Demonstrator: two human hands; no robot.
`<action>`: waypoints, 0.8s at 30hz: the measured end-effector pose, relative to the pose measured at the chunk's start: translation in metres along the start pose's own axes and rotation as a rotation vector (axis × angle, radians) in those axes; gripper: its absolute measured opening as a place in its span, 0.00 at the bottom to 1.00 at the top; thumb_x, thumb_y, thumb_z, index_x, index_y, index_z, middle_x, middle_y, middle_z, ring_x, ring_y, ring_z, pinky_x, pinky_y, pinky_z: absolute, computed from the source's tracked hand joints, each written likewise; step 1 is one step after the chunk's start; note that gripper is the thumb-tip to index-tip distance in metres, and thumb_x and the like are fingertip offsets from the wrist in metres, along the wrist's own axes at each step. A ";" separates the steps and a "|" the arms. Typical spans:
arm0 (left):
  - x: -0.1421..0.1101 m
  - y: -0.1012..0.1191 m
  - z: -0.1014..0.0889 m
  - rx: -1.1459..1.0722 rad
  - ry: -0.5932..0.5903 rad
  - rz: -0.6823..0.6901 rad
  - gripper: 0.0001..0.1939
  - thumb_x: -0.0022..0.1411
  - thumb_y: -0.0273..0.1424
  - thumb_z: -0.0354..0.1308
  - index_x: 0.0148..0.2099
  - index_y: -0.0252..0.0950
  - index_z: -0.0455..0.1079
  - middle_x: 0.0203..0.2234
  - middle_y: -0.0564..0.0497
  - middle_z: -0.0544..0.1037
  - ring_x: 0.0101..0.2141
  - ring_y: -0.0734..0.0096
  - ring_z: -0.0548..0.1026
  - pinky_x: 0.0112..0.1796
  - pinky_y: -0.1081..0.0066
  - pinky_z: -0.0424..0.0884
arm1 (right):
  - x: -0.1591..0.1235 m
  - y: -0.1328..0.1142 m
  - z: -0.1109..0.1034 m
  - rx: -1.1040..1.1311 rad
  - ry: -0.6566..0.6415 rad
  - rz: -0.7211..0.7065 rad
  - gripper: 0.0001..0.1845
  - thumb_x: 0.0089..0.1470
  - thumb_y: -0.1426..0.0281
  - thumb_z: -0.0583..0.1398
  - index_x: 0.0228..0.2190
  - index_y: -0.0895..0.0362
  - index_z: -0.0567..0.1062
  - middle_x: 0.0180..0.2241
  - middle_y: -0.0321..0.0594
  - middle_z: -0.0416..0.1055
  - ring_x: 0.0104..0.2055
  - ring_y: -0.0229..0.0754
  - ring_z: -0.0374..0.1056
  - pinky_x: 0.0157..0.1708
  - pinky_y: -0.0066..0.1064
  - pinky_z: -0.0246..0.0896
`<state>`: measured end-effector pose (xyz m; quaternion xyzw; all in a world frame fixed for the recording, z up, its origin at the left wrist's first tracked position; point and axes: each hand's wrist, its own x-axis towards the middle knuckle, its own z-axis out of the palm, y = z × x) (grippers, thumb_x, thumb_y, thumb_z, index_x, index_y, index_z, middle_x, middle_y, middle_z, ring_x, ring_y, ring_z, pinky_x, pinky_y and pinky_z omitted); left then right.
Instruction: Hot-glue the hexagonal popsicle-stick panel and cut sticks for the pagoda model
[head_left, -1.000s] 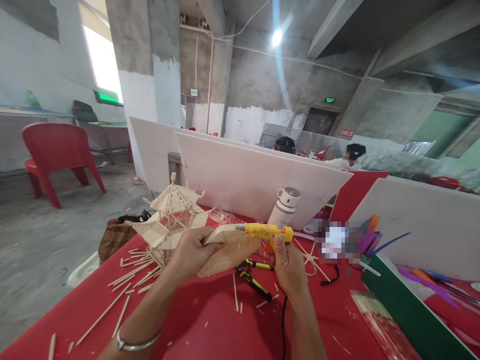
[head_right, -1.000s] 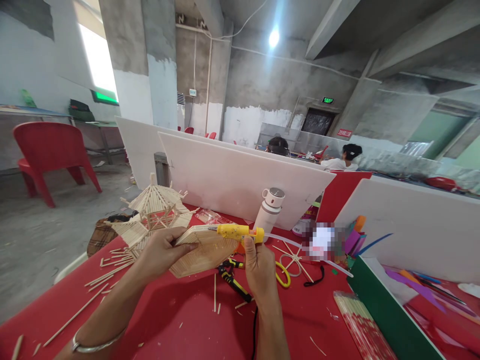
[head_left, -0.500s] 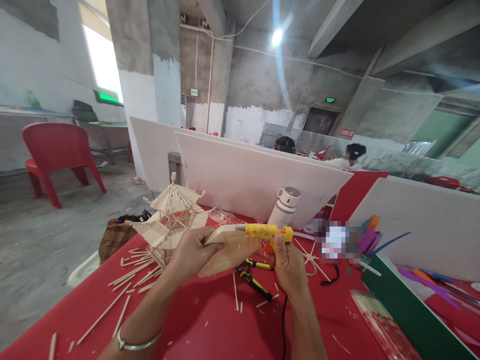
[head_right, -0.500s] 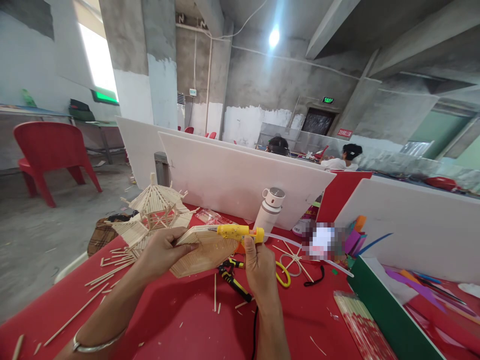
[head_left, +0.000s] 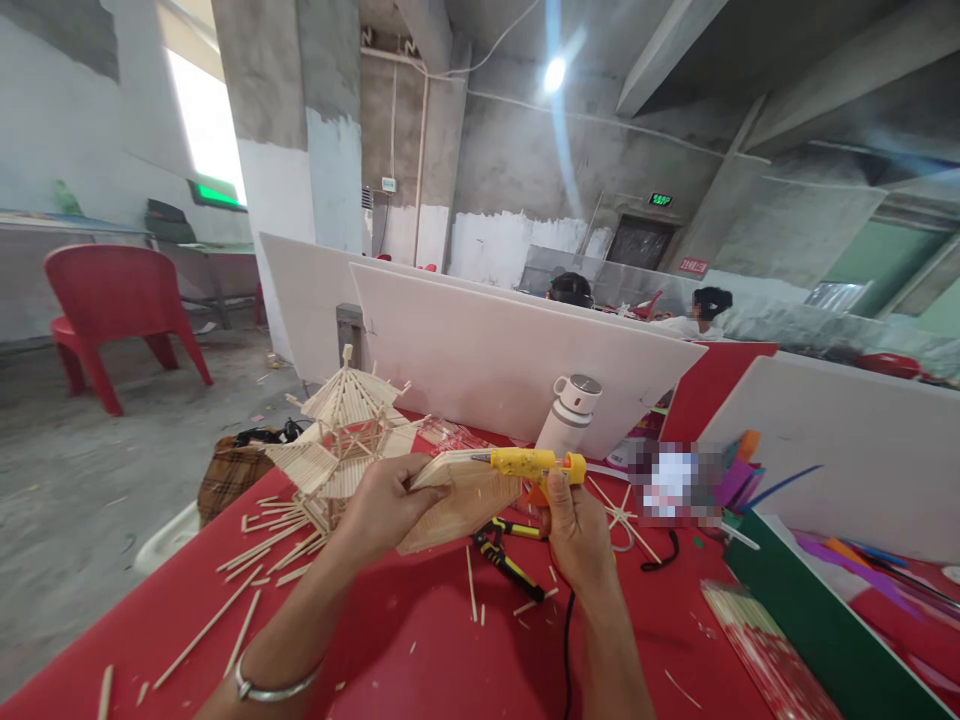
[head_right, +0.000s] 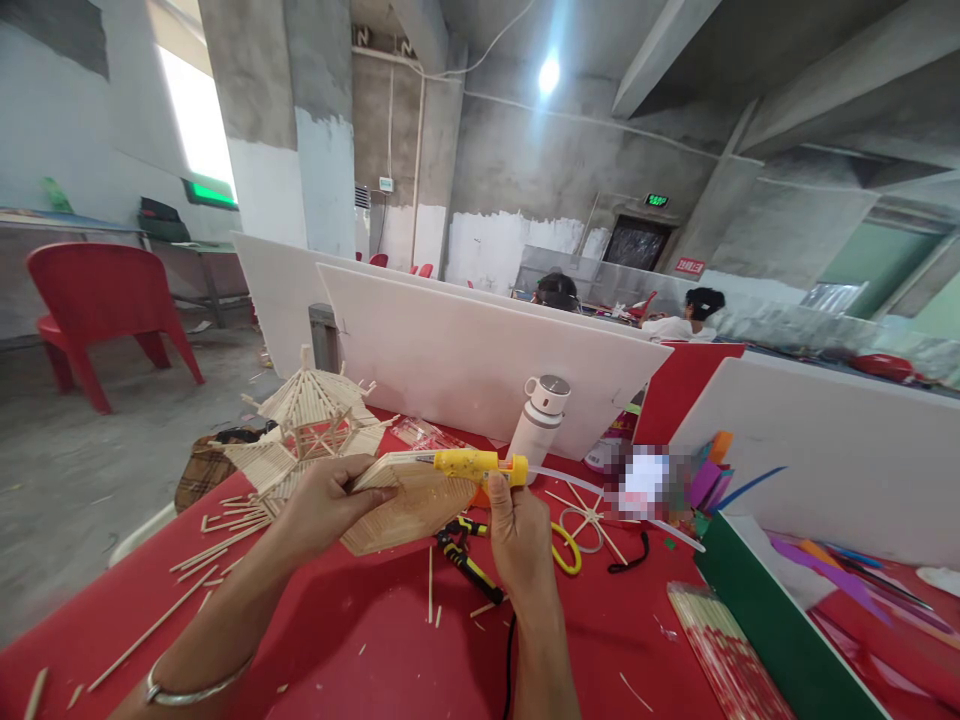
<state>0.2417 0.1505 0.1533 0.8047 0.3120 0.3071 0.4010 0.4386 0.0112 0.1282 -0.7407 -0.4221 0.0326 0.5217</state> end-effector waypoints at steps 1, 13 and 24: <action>0.000 0.001 0.000 -0.003 0.000 -0.002 0.13 0.52 0.38 0.57 0.24 0.34 0.65 0.20 0.57 0.61 0.24 0.75 0.59 0.26 0.74 0.54 | 0.000 0.000 0.000 0.003 -0.002 0.005 0.36 0.58 0.38 0.43 0.21 0.53 0.67 0.16 0.39 0.66 0.21 0.43 0.63 0.23 0.32 0.52; 0.000 -0.004 0.001 -0.024 0.000 -0.003 0.13 0.52 0.38 0.58 0.25 0.34 0.65 0.19 0.57 0.61 0.24 0.75 0.59 0.25 0.74 0.54 | 0.000 0.000 0.000 -0.003 0.008 0.012 0.37 0.57 0.37 0.42 0.20 0.53 0.66 0.16 0.39 0.65 0.20 0.43 0.62 0.23 0.32 0.52; 0.000 0.000 0.001 -0.010 0.004 -0.012 0.14 0.52 0.39 0.58 0.24 0.35 0.63 0.19 0.58 0.59 0.24 0.75 0.58 0.25 0.73 0.52 | 0.001 0.000 0.000 -0.011 0.000 0.007 0.37 0.57 0.37 0.42 0.20 0.53 0.67 0.16 0.40 0.66 0.21 0.44 0.63 0.24 0.33 0.53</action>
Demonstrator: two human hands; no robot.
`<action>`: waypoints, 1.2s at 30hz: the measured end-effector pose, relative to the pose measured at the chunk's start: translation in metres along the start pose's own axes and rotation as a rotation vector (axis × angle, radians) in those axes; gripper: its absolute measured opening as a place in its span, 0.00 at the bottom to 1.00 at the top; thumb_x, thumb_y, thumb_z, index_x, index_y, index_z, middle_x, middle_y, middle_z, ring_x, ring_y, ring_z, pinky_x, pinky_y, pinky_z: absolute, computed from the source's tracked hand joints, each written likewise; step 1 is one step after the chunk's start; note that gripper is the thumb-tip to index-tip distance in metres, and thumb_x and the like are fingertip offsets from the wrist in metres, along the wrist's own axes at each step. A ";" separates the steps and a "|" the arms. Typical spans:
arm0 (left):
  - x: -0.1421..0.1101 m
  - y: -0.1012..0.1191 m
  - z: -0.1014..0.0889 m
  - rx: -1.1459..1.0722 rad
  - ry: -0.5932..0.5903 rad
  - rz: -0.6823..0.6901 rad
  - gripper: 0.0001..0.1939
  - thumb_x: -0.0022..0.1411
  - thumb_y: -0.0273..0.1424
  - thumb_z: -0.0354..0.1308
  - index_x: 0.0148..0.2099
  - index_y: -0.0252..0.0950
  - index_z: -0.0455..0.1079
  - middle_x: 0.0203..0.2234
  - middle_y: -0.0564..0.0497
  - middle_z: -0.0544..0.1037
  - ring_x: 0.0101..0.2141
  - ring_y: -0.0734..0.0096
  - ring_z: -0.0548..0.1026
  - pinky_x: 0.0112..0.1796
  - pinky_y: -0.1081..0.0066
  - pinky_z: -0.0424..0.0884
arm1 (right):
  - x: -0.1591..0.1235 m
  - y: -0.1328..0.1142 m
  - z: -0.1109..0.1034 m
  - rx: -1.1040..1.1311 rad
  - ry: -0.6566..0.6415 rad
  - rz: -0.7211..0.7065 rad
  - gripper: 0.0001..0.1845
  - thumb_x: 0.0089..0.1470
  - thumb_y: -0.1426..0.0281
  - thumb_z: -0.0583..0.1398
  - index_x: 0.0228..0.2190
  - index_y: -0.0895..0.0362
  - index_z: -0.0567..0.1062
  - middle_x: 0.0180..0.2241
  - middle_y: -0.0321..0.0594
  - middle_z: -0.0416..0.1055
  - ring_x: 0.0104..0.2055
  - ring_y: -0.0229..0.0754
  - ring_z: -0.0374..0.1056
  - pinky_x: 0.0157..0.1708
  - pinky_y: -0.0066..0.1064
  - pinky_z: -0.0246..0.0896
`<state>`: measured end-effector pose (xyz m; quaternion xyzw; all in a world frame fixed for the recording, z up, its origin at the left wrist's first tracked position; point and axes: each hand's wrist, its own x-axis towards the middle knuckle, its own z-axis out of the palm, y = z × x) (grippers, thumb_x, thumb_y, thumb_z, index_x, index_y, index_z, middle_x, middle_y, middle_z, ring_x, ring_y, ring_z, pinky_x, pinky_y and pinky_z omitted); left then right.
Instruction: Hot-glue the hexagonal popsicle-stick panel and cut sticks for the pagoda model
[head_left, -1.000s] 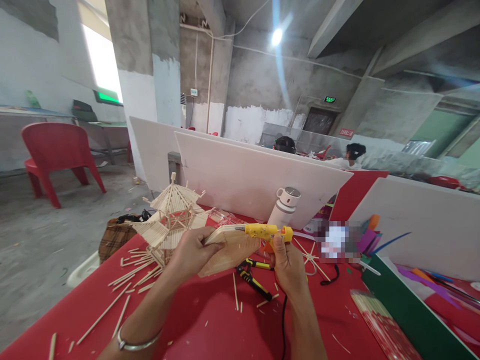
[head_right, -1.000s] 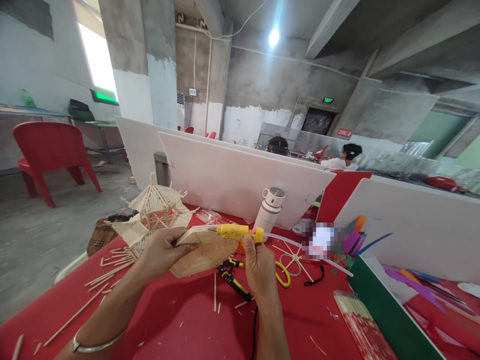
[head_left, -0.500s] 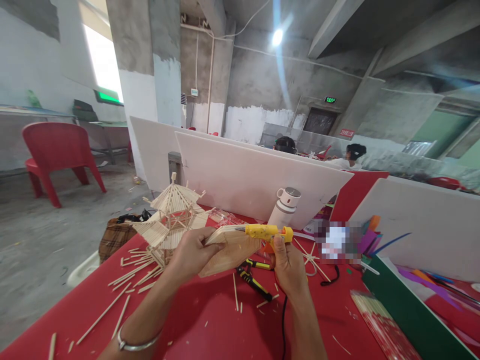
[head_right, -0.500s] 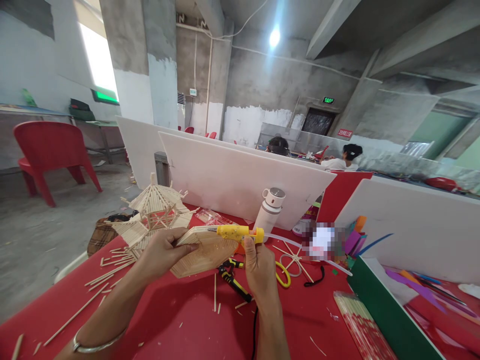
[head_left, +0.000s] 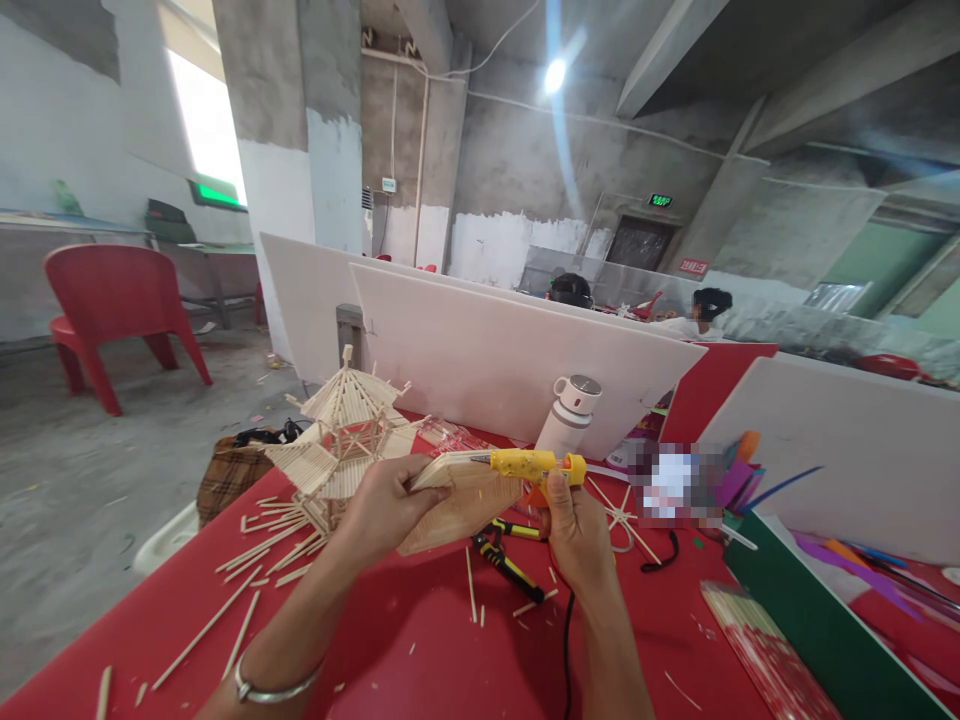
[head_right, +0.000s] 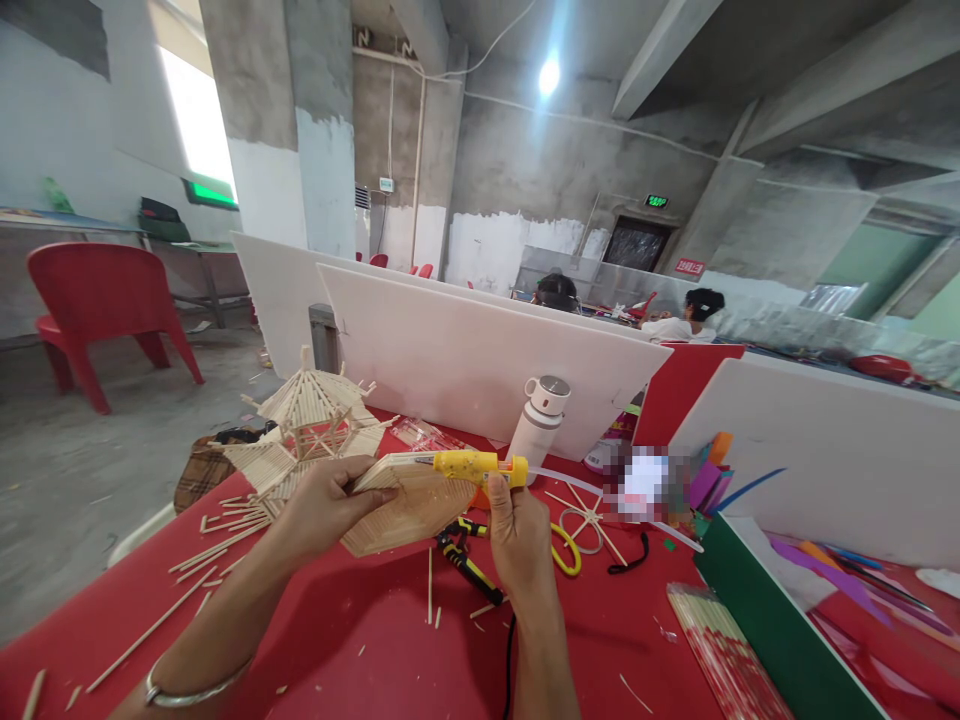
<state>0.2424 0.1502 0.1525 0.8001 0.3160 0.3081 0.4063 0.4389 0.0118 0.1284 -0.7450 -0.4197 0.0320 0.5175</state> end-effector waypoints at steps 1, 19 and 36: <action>0.000 0.000 0.000 0.004 0.002 -0.003 0.14 0.52 0.39 0.58 0.23 0.35 0.63 0.19 0.58 0.58 0.24 0.75 0.58 0.25 0.73 0.52 | 0.000 0.000 0.000 0.001 0.000 0.001 0.37 0.57 0.37 0.42 0.20 0.53 0.66 0.16 0.40 0.66 0.21 0.44 0.63 0.24 0.33 0.53; -0.001 0.001 0.000 -0.011 0.012 0.013 0.13 0.52 0.37 0.59 0.23 0.35 0.63 0.18 0.58 0.59 0.23 0.75 0.59 0.25 0.74 0.53 | -0.001 0.001 0.000 0.004 -0.005 -0.005 0.37 0.58 0.38 0.42 0.19 0.53 0.66 0.16 0.38 0.65 0.20 0.43 0.62 0.23 0.33 0.52; -0.001 -0.001 0.001 -0.017 -0.009 -0.005 0.12 0.52 0.37 0.58 0.24 0.34 0.65 0.19 0.57 0.61 0.24 0.74 0.59 0.25 0.74 0.53 | -0.001 -0.001 -0.001 -0.001 0.000 -0.007 0.36 0.58 0.37 0.42 0.20 0.53 0.66 0.15 0.39 0.66 0.20 0.43 0.63 0.23 0.33 0.52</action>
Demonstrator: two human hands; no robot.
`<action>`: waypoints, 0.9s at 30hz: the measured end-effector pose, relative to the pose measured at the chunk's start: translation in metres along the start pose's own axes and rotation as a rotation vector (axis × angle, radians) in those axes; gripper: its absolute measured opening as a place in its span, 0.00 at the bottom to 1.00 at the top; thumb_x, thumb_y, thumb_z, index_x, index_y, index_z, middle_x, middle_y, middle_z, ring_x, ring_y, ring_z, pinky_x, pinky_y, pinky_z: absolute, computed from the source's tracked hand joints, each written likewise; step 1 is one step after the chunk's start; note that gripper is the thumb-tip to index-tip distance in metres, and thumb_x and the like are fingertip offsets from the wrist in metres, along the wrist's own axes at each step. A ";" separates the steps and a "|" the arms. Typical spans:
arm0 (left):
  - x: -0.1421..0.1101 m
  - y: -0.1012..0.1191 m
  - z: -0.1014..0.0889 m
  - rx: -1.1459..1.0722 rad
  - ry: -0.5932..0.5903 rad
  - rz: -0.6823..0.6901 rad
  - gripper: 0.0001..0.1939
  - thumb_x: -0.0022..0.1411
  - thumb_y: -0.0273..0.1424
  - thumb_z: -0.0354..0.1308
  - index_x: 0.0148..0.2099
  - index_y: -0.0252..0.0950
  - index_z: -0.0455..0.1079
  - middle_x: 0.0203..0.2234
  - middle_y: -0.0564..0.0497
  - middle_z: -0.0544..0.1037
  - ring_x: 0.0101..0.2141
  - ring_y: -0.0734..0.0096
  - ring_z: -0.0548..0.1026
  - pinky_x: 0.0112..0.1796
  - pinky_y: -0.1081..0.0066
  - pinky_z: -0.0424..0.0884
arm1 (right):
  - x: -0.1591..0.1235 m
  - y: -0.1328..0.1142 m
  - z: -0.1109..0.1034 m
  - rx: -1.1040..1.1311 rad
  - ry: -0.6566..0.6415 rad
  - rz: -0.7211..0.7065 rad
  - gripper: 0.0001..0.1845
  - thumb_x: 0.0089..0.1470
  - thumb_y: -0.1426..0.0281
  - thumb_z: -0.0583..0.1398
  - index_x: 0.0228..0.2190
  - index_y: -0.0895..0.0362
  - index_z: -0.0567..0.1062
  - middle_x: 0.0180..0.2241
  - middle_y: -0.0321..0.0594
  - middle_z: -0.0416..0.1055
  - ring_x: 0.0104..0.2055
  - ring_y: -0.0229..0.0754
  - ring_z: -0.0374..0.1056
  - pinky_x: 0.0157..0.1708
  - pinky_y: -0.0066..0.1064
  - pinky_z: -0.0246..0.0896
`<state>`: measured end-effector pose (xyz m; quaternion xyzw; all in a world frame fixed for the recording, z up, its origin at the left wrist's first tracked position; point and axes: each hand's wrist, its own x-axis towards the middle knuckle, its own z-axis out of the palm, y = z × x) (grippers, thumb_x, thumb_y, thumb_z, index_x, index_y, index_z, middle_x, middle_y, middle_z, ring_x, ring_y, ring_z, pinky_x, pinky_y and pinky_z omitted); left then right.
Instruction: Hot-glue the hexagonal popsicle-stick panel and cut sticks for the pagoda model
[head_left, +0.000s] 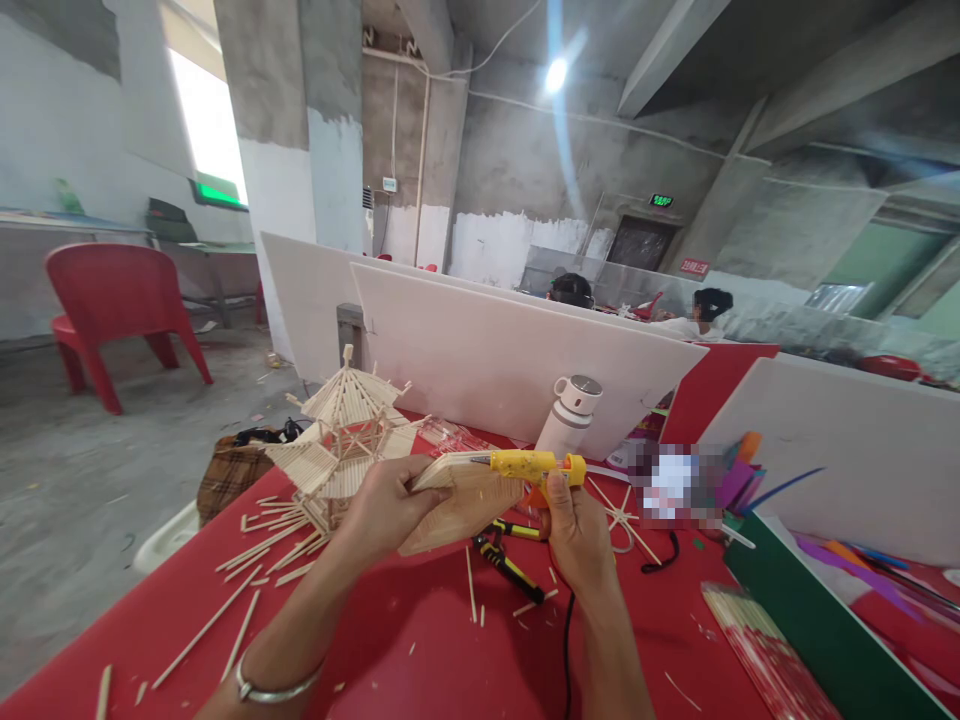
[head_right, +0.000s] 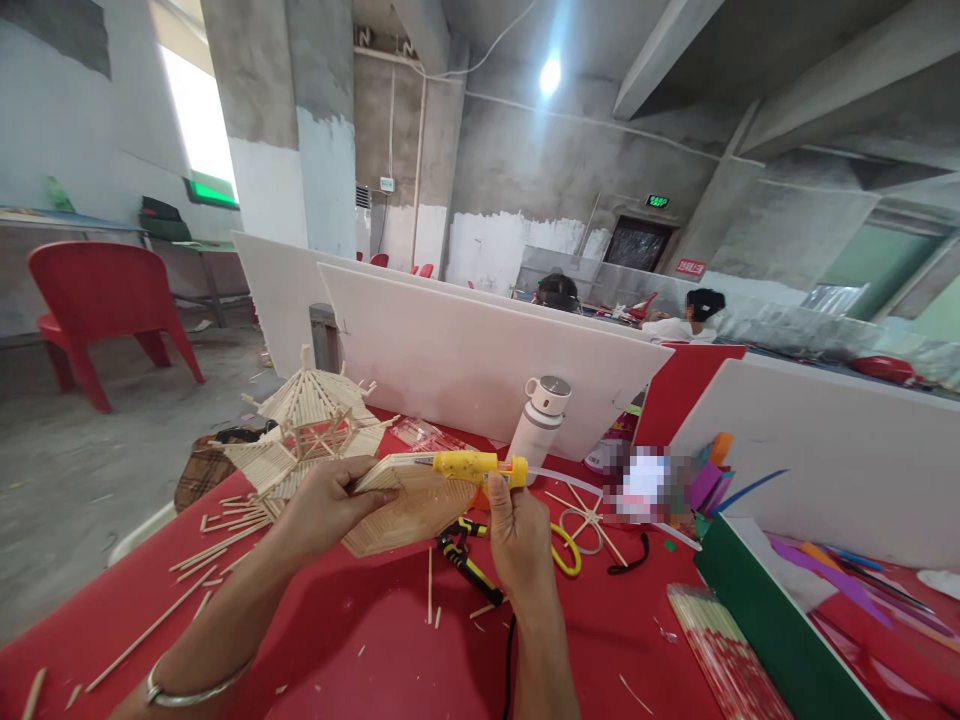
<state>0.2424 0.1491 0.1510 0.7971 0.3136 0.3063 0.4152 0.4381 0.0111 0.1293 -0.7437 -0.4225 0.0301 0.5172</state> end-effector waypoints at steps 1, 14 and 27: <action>0.000 0.000 0.000 -0.003 -0.001 -0.001 0.12 0.52 0.37 0.58 0.25 0.34 0.65 0.19 0.57 0.61 0.24 0.74 0.59 0.25 0.74 0.53 | 0.000 0.000 0.000 0.002 0.003 0.000 0.36 0.58 0.37 0.42 0.20 0.53 0.66 0.15 0.39 0.65 0.20 0.43 0.63 0.23 0.33 0.52; 0.000 0.001 0.000 -0.003 0.004 0.016 0.12 0.52 0.37 0.59 0.23 0.35 0.63 0.19 0.58 0.61 0.24 0.75 0.59 0.25 0.74 0.53 | -0.001 -0.002 0.000 -0.024 0.003 -0.006 0.37 0.58 0.37 0.41 0.19 0.53 0.65 0.15 0.39 0.65 0.19 0.43 0.63 0.22 0.32 0.52; -0.001 0.005 0.000 -0.022 -0.005 -0.005 0.12 0.51 0.38 0.58 0.23 0.35 0.65 0.19 0.57 0.62 0.24 0.74 0.60 0.25 0.74 0.54 | -0.001 -0.004 0.000 -0.010 0.007 -0.001 0.37 0.56 0.36 0.42 0.19 0.52 0.65 0.14 0.38 0.65 0.19 0.44 0.63 0.22 0.33 0.53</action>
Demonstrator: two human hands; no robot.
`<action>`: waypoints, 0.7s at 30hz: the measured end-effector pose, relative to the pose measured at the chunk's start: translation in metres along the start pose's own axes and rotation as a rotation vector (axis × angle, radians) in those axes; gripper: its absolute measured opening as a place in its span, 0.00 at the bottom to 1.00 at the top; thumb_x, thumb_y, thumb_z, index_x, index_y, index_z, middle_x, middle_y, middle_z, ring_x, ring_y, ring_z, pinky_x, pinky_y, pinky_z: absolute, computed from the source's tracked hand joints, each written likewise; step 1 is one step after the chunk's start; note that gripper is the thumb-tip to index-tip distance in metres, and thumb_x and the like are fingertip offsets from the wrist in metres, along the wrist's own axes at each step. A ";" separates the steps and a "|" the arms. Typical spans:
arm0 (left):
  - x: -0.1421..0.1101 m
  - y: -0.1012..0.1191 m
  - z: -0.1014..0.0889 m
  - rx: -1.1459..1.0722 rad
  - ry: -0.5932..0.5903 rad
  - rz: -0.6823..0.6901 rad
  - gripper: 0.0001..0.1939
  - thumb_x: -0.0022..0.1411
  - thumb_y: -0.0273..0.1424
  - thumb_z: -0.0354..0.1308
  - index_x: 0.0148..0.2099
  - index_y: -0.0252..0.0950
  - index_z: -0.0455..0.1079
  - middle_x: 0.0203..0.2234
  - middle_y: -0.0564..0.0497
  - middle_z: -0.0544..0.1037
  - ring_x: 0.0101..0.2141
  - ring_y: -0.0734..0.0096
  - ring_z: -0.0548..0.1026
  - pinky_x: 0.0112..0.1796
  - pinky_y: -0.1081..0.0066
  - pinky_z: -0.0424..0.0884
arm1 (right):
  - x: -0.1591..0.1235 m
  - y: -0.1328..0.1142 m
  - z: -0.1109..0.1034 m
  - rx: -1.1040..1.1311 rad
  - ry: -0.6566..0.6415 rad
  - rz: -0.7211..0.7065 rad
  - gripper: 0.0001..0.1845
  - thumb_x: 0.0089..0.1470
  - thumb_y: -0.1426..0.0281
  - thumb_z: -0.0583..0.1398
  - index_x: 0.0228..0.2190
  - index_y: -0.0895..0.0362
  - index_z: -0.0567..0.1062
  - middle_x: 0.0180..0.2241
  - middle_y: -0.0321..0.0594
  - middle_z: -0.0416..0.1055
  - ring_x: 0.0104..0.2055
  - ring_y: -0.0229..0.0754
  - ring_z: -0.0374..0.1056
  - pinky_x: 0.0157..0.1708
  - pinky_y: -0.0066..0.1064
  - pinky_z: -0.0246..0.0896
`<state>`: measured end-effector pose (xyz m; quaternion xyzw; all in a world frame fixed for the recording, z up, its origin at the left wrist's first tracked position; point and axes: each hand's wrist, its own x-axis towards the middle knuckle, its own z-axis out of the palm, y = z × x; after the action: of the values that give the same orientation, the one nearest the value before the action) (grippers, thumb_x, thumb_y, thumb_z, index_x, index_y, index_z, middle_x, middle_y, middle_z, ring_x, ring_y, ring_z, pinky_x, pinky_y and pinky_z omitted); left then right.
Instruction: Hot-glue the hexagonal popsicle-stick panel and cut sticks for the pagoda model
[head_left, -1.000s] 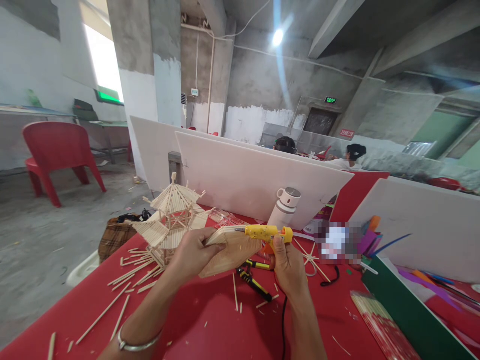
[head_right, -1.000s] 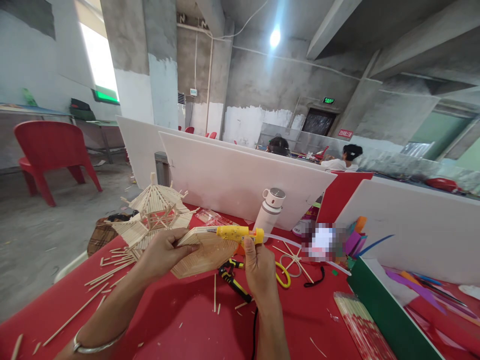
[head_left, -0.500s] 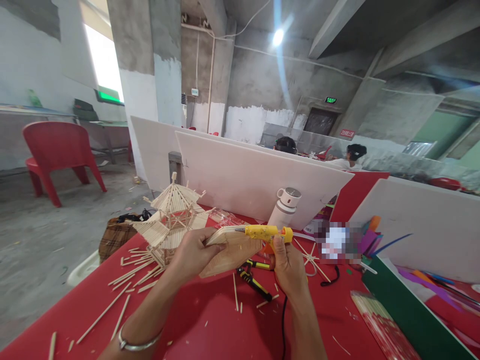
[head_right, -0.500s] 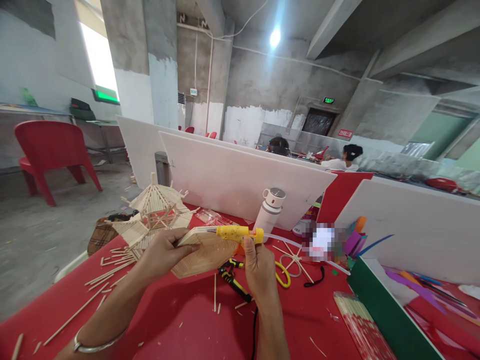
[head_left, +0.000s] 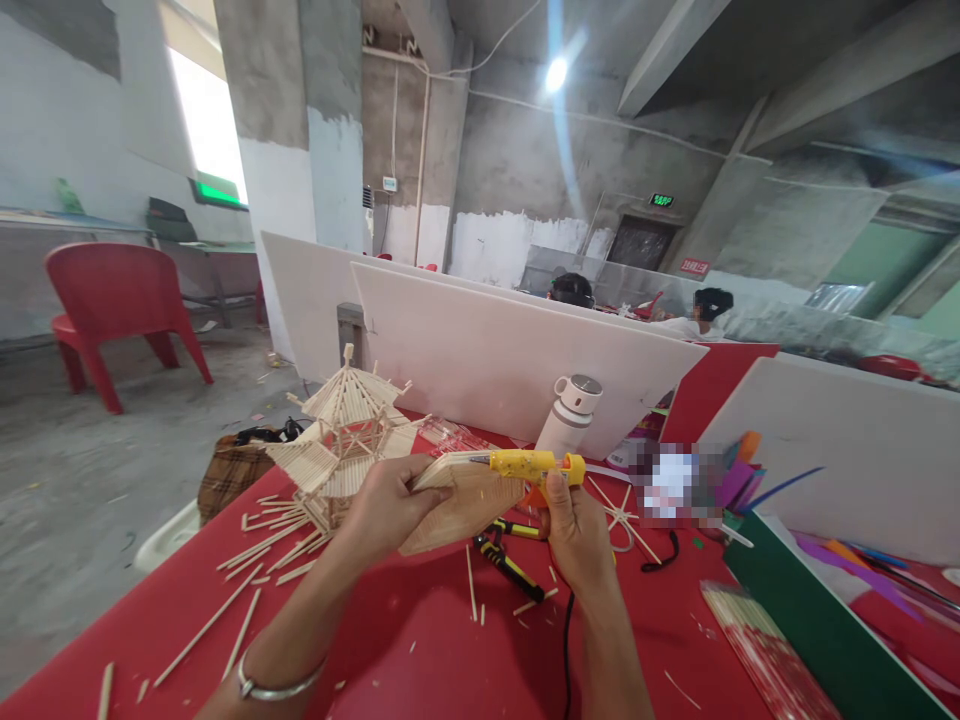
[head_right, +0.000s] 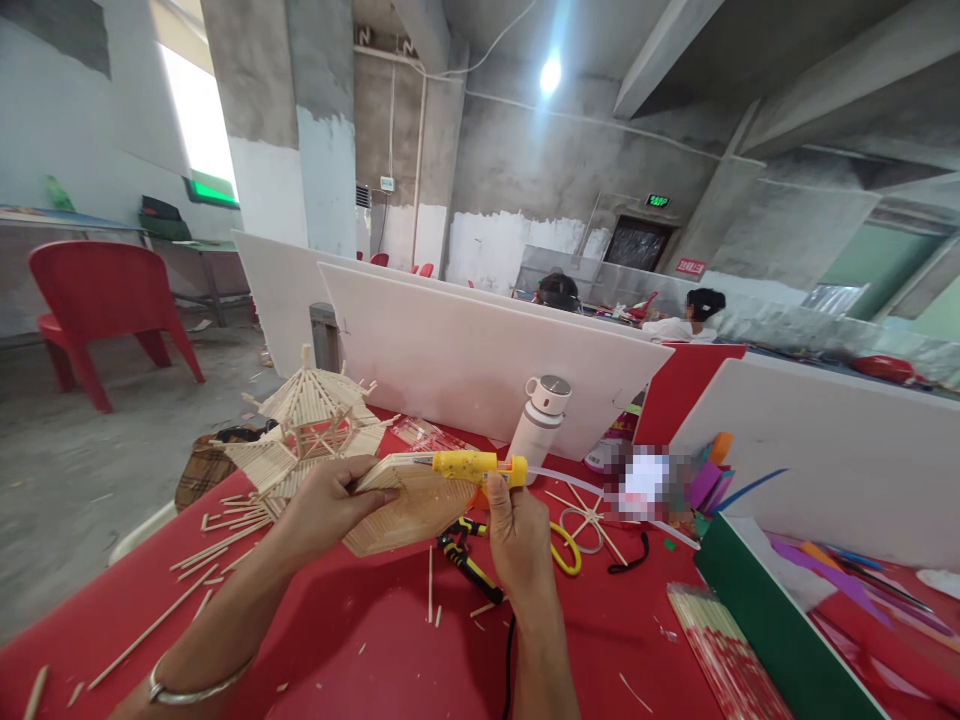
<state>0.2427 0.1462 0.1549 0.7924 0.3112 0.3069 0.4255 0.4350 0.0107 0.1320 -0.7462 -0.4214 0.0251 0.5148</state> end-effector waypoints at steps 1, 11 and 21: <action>0.000 0.000 0.000 -0.009 -0.002 0.002 0.12 0.51 0.38 0.58 0.24 0.35 0.65 0.19 0.57 0.62 0.24 0.74 0.60 0.25 0.75 0.54 | 0.000 0.000 0.000 0.001 0.000 0.000 0.37 0.56 0.36 0.42 0.19 0.52 0.65 0.14 0.38 0.65 0.19 0.44 0.63 0.22 0.33 0.53; 0.001 -0.004 0.001 -0.010 -0.009 0.012 0.11 0.52 0.37 0.58 0.25 0.34 0.68 0.20 0.56 0.63 0.25 0.73 0.61 0.25 0.74 0.55 | 0.000 -0.001 -0.001 0.004 -0.005 -0.004 0.36 0.58 0.37 0.42 0.19 0.52 0.65 0.14 0.39 0.65 0.18 0.43 0.63 0.22 0.33 0.52; 0.000 -0.001 0.001 -0.002 -0.013 -0.010 0.13 0.52 0.38 0.59 0.25 0.34 0.66 0.20 0.57 0.62 0.25 0.74 0.60 0.25 0.74 0.54 | 0.000 -0.001 -0.001 -0.010 -0.013 0.004 0.37 0.58 0.37 0.41 0.19 0.52 0.65 0.14 0.39 0.65 0.19 0.44 0.63 0.22 0.33 0.52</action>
<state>0.2432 0.1465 0.1538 0.7922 0.3120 0.3002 0.4300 0.4345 0.0100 0.1335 -0.7493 -0.4234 0.0287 0.5084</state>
